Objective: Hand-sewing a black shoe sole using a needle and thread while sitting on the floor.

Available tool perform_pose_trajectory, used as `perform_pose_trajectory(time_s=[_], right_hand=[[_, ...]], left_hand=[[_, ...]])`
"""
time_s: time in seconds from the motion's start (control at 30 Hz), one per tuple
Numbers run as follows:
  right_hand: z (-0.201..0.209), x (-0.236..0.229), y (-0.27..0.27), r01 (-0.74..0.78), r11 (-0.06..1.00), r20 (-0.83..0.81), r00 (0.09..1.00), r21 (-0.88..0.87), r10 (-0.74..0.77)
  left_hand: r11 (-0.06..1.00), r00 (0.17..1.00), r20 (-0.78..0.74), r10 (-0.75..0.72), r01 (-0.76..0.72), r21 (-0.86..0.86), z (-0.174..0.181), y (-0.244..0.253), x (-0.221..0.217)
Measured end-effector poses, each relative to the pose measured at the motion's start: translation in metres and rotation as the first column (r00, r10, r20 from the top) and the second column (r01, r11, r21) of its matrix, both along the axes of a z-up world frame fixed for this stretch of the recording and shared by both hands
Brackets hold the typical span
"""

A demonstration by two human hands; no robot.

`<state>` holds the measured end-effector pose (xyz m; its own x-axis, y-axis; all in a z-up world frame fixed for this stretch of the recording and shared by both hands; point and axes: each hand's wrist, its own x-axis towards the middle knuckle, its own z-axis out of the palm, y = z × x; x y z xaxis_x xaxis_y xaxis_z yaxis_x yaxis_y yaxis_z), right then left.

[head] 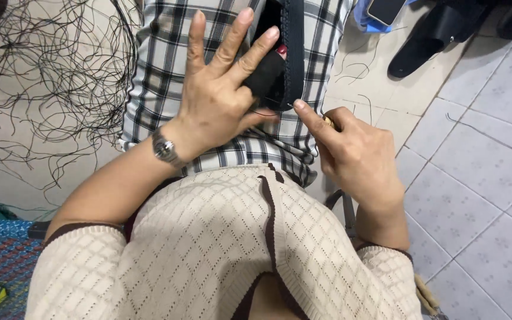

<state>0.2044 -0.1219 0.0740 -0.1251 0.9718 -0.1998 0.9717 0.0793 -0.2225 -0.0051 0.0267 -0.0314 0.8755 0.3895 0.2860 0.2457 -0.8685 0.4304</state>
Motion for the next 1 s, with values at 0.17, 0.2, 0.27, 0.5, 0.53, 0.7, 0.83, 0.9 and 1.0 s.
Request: perform_pose_trajectory(time_s=[0.17, 0.2, 0.27, 0.5, 0.53, 0.7, 0.83, 0.9, 1.0], right_hand=[[0.002, -0.013, 0.005, -0.052, 0.998, 0.283, 0.957, -0.039, 0.061], [-0.004, -0.005, 0.006, -0.055, 0.998, 0.288, 0.956, -0.032, 0.062], [-0.015, 0.01, 0.008, -0.12, 0.992, 0.071, 0.99, 0.024, 0.118], [-0.01, -0.008, 0.029, -0.096, 0.988, -0.014, 0.995, 0.121, 0.098], [-0.01, -0.014, 0.03, -0.113, 0.985, 0.054, 0.993, 0.134, 0.106], [-0.005, -0.016, 0.024, -0.081, 0.976, -0.092, 0.991, 0.205, 0.101], [-0.008, -0.023, 0.012, 0.009, 0.968, -0.121, 0.992, 0.25, 0.022], [-0.007, -0.031, 0.007, 0.002, 0.954, -0.001, 1.0, 0.298, -0.002], [-0.006, -0.028, 0.014, 0.009, 0.974, 0.187, 0.981, 0.227, -0.053]], left_hand=[[0.99, 0.979, 0.191, 0.065, -0.087, 0.11, -0.01, -0.002, 0.014], [0.989, 0.978, 0.195, 0.066, -0.09, 0.117, -0.009, 0.001, 0.014], [0.986, 0.973, 0.227, 0.048, -0.083, 0.148, -0.008, 0.004, 0.012], [0.973, 0.973, 0.227, 0.051, -0.099, 0.207, -0.015, 0.009, 0.013], [0.975, 0.971, 0.232, 0.053, -0.101, 0.198, -0.014, 0.009, 0.013], [0.982, 0.973, 0.207, 0.1, -0.13, 0.136, -0.009, -0.007, -0.002], [0.98, 0.927, 0.323, 0.191, -0.161, -0.119, 0.022, -0.019, -0.021], [0.939, 0.969, 0.214, 0.125, -0.046, -0.341, 0.037, -0.022, -0.029], [0.098, 0.916, 0.368, 0.162, 0.356, -0.929, 0.052, -0.019, -0.025]])
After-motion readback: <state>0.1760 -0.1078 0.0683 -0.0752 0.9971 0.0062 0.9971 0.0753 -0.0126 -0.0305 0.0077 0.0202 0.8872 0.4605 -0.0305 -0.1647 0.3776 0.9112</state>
